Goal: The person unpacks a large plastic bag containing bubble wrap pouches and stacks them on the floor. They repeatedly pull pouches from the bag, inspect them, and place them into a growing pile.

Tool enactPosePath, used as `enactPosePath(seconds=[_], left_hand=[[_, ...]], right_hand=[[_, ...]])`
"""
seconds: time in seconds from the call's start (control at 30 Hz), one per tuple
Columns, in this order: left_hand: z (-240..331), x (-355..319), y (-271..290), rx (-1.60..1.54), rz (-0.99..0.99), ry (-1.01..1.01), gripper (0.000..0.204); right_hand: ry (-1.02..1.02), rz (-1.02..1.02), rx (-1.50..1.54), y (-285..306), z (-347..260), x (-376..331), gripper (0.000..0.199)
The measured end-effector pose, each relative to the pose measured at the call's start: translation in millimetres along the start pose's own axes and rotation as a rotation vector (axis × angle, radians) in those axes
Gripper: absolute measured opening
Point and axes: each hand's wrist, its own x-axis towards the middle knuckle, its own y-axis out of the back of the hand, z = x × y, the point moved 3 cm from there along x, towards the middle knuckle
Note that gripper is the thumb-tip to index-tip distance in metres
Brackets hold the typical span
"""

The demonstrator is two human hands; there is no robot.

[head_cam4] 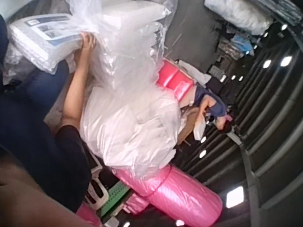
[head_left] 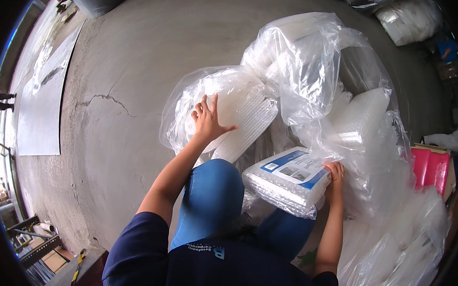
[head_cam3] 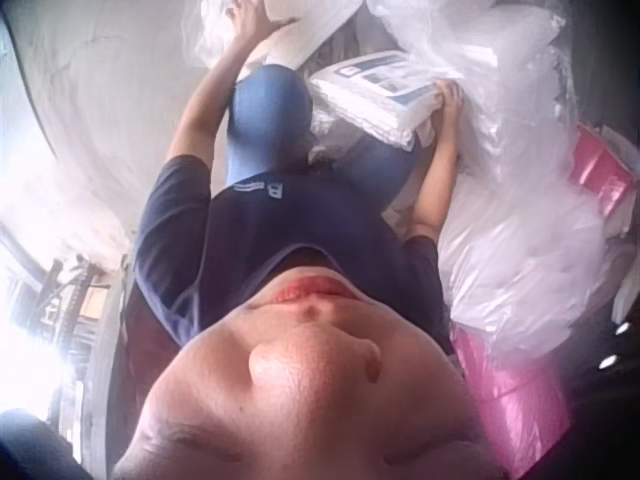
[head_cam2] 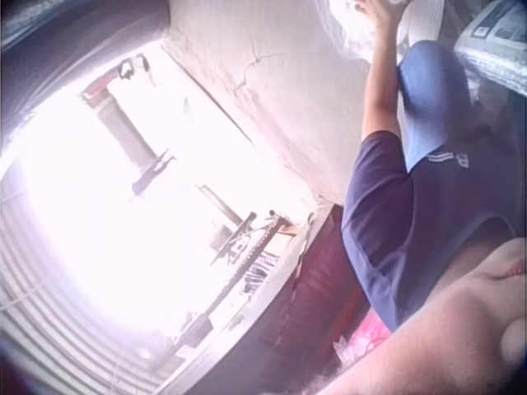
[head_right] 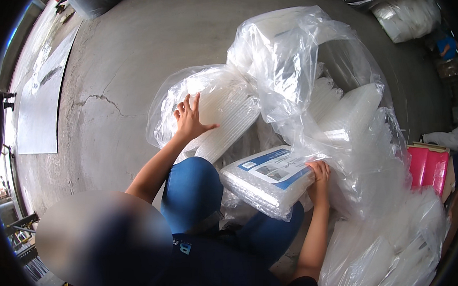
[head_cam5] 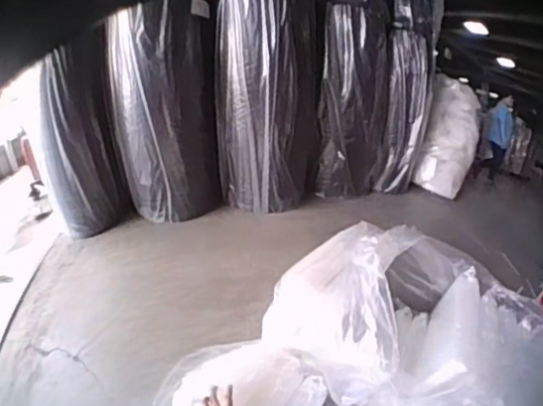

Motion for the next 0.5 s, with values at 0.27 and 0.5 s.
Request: enactPosePath(seconds=[0.27,0.5], left_hand=[[-55,22,-25,-0.695,0.066,0.208,0.045],[-68,34,-43,-0.740,-0.100,-0.036,0.126]], right_hand=[[0.276,-0.291,-0.351,-126,-9,-1,0.042],[0.345,-0.194,-0.381,-169,-42,38,0.075]])
